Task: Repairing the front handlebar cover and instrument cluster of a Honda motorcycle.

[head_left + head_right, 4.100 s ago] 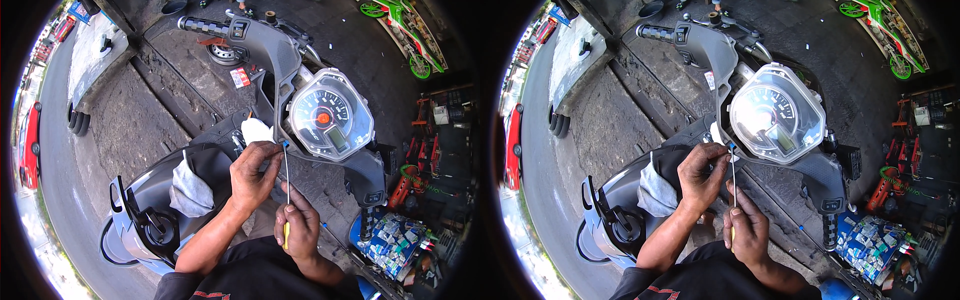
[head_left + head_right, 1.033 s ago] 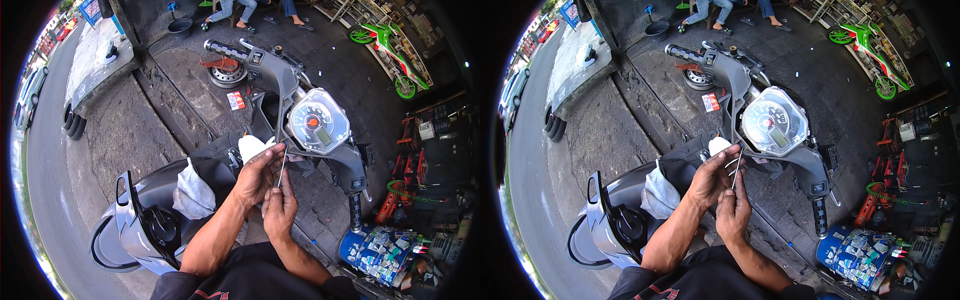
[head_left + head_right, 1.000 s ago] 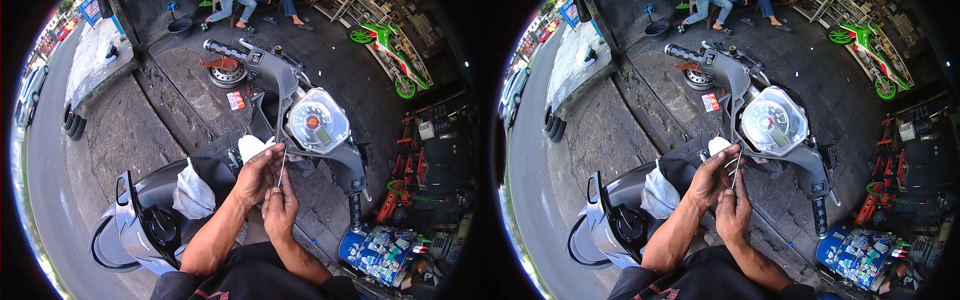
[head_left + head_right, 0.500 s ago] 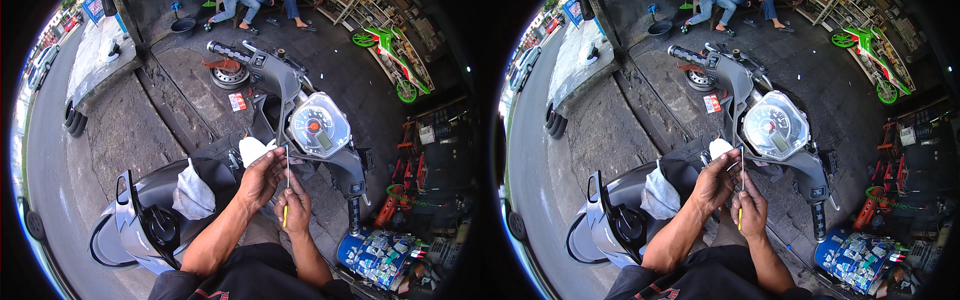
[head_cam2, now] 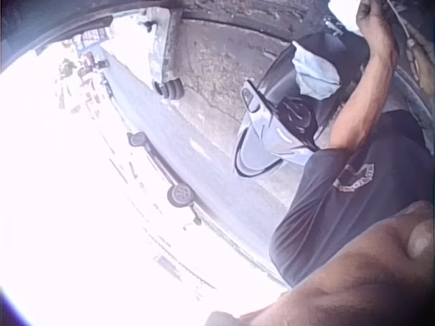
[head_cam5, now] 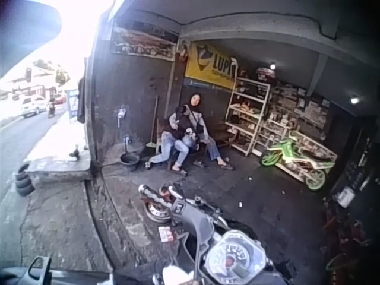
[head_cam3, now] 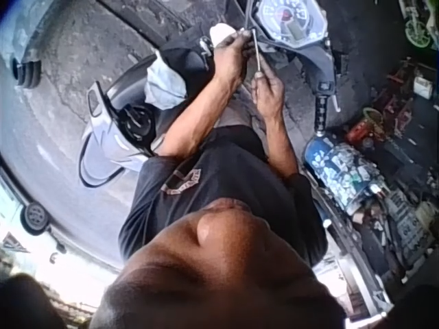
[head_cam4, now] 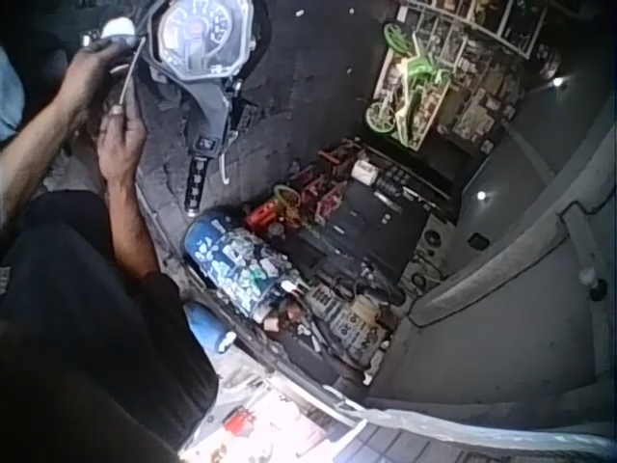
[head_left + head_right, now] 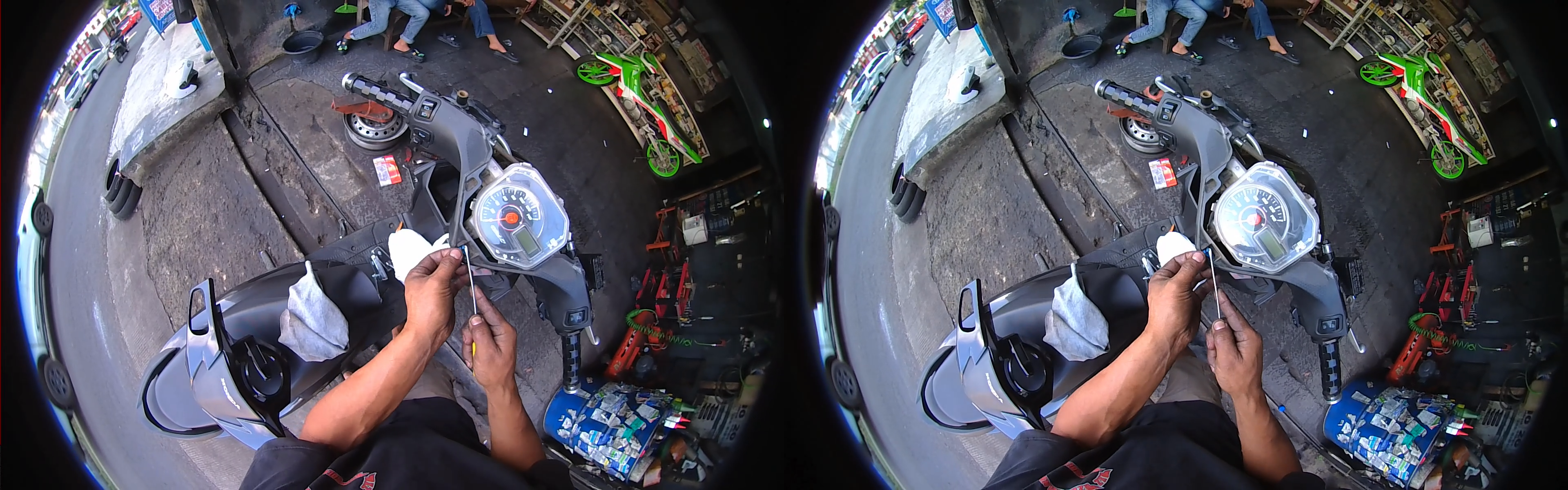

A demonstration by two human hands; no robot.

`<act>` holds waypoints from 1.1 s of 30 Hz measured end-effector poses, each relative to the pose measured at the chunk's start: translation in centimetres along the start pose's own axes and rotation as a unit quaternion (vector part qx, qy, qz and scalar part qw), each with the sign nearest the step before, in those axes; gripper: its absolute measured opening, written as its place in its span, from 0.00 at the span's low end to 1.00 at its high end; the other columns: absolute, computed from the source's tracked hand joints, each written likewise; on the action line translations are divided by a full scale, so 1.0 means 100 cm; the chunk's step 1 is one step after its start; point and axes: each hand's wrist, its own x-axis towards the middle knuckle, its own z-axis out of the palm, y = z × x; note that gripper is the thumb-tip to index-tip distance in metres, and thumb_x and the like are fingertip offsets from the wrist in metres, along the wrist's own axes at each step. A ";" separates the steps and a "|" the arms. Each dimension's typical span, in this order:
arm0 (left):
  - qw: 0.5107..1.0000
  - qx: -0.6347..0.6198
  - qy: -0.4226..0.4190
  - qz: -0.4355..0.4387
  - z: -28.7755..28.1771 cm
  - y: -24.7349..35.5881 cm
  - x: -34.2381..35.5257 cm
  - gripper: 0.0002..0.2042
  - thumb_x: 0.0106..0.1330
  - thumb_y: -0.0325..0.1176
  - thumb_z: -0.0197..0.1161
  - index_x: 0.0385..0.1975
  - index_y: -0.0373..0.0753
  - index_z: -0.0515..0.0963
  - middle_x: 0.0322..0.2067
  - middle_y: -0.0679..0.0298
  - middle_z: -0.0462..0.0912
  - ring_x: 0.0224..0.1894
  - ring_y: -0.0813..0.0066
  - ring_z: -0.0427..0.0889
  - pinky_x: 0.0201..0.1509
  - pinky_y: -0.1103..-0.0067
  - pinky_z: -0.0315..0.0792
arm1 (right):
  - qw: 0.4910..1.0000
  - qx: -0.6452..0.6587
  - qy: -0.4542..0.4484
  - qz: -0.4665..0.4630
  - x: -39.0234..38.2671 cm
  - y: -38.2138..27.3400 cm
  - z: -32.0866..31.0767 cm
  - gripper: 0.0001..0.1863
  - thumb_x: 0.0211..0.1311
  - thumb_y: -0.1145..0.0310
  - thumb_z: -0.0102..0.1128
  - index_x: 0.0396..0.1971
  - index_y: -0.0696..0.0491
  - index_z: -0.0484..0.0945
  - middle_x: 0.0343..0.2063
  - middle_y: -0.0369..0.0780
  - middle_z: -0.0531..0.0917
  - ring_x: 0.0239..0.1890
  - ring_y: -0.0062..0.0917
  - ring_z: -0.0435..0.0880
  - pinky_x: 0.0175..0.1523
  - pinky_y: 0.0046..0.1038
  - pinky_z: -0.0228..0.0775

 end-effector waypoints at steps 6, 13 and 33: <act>0.999 -0.017 0.011 -0.038 0.003 0.003 0.005 0.06 0.67 0.32 0.64 0.38 0.38 0.77 0.30 0.69 0.80 0.32 0.79 0.77 0.42 0.76 0.73 | 0.998 0.018 -0.028 0.050 0.006 -0.006 -0.020 0.23 0.73 0.73 0.48 0.66 0.52 0.69 0.19 0.31 0.72 0.13 0.10 0.64 0.18 0.14 0.57; 0.996 -0.025 -0.024 -0.082 -0.005 0.004 0.011 0.06 0.64 0.31 0.61 0.36 0.37 0.76 0.27 0.68 0.76 0.30 0.78 0.74 0.40 0.77 0.72 | 0.997 0.015 -0.056 0.054 0.005 -0.003 -0.031 0.23 0.72 0.72 0.48 0.66 0.51 0.70 0.20 0.32 0.72 0.13 0.11 0.64 0.17 0.15 0.58; 0.980 -0.126 -0.084 -0.131 -0.027 0.002 0.027 0.04 0.62 0.30 0.61 0.31 0.37 0.75 0.28 0.62 0.78 0.31 0.72 0.78 0.40 0.76 0.75 | 0.856 -0.429 0.070 -0.279 0.054 -0.013 0.011 0.20 0.64 0.67 0.59 0.55 0.54 0.78 0.33 0.48 0.87 0.33 0.42 0.88 0.36 0.37 0.79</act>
